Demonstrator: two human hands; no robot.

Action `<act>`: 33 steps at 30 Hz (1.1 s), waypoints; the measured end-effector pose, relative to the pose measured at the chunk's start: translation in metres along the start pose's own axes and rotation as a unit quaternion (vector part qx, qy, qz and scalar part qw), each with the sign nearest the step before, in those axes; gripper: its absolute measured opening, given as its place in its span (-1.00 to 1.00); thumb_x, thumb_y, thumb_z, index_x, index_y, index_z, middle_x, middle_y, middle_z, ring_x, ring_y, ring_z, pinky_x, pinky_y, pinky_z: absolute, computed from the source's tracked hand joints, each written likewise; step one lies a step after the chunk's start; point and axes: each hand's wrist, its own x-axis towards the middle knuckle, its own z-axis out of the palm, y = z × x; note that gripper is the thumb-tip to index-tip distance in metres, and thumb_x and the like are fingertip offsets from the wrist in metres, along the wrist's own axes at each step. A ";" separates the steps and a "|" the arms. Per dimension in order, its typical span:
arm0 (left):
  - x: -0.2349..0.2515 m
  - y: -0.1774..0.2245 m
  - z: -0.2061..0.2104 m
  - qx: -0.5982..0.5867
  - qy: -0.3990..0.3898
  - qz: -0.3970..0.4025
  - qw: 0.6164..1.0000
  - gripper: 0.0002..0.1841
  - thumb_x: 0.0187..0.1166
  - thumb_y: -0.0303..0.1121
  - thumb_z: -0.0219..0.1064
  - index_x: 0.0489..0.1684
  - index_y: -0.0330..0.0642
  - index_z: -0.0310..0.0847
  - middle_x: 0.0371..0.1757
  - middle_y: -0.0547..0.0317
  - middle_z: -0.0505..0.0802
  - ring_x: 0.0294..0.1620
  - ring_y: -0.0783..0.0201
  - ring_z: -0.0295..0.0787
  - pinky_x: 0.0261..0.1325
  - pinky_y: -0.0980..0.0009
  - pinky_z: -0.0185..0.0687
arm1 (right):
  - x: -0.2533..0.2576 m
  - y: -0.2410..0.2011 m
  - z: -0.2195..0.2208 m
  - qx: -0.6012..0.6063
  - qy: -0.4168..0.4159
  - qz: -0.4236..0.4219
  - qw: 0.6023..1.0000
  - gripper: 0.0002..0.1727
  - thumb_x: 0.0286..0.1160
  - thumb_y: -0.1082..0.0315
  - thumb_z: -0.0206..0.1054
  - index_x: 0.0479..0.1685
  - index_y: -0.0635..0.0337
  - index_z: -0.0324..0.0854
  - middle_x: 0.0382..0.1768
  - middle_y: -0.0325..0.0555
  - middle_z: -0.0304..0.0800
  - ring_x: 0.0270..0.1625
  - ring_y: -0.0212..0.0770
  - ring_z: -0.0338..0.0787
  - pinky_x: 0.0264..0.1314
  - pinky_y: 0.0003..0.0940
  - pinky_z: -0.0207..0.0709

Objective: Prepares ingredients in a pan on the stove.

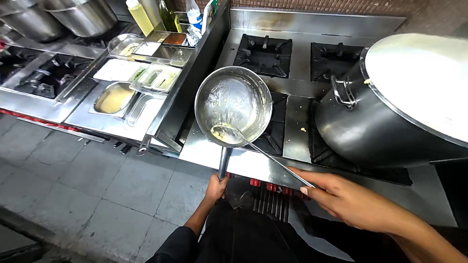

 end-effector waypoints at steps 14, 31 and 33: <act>0.001 -0.004 0.002 0.002 0.011 0.009 1.000 -0.78 0.74 -0.38 0.18 -0.33 -0.31 0.48 -0.76 0.24 0.53 -0.86 0.39 0.47 -0.69 0.45 0.55 | 0.088 0.000 0.001 -0.046 -0.043 0.025 0.998 -0.37 0.91 0.23 -0.03 0.92 -0.39 0.01 -0.50 -0.09 0.48 -0.70 -0.26 0.35 -0.63 -0.33 0.31; 0.004 -0.006 0.001 -0.017 0.008 0.025 1.000 -0.80 0.72 -0.40 0.19 -0.35 -0.29 0.46 -0.79 0.28 0.51 -0.89 0.41 0.44 -0.73 0.46 0.53 | 0.092 0.016 -0.003 0.035 0.013 -0.022 0.999 -0.42 0.89 0.27 0.03 0.87 -0.29 0.21 -0.61 -0.15 0.44 -0.74 -0.31 0.33 -0.67 -0.38 0.27; 0.004 -0.006 0.003 -0.021 0.012 0.023 0.999 -0.80 0.72 -0.41 0.19 -0.34 -0.30 0.46 -0.78 0.27 0.51 -0.89 0.40 0.44 -0.73 0.46 0.53 | 0.104 0.019 0.006 0.010 0.027 -0.030 0.999 -0.43 0.88 0.28 0.04 0.84 -0.29 0.25 -0.50 -0.08 0.54 -0.66 -0.26 0.39 -0.57 -0.30 0.36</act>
